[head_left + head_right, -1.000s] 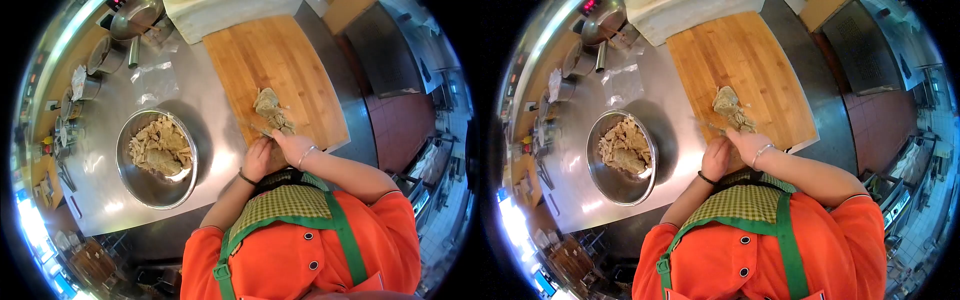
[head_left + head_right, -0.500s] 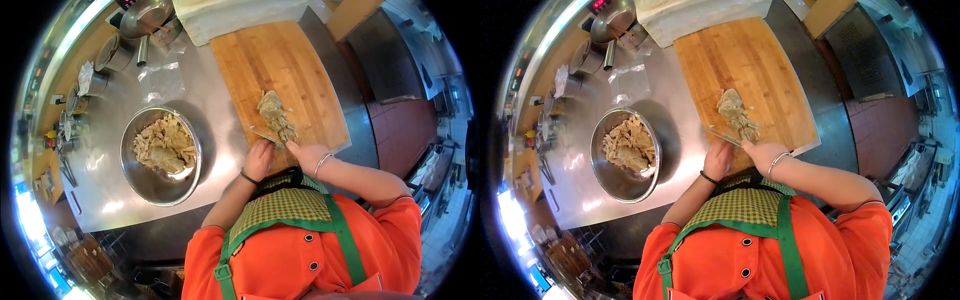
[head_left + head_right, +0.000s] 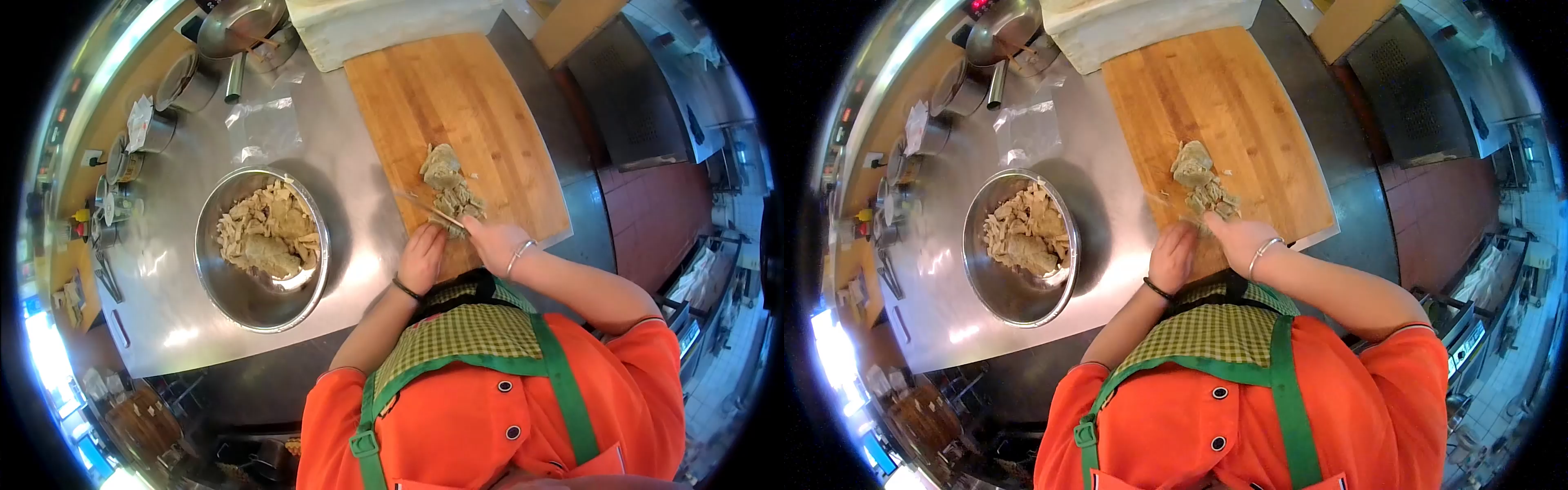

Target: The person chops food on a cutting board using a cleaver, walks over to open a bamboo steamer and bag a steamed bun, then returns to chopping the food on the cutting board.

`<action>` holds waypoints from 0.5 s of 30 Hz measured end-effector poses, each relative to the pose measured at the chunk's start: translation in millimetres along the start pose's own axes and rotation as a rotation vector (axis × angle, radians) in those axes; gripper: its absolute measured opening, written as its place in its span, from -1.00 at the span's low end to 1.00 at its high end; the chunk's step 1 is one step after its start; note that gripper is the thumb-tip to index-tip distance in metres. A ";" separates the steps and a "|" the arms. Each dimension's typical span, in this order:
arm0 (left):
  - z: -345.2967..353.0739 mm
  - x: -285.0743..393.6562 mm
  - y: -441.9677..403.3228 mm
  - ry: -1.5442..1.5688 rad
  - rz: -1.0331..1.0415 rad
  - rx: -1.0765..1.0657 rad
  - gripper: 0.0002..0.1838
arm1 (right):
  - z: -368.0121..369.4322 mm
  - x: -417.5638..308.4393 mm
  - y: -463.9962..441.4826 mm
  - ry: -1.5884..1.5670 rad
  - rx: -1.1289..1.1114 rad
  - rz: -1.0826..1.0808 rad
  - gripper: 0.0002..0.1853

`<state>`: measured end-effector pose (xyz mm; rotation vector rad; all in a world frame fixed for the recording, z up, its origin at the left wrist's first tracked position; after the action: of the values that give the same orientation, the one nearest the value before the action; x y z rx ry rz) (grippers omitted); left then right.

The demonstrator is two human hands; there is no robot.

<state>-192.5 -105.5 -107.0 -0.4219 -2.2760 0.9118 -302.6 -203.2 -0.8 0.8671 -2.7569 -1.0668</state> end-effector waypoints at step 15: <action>-2.1 2.8 1.8 0.039 -0.040 -0.058 -0.70 | 12.4 -5.8 -22.0 -0.048 0.031 0.022 -0.65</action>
<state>-193.1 -101.8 -105.9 -0.4146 -2.2712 0.8129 -290.3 -205.9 -23.4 0.8230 -2.8222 -1.0580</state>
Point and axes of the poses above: each hand's wrist, its own y-axis away from the middle knuckle, its own z-axis out of the palm, x = y × z, the point moved 2 cm from there along -y, towards the middle knuckle, and after that the axes turned 14 degrees about z, right-handed, at the moved point
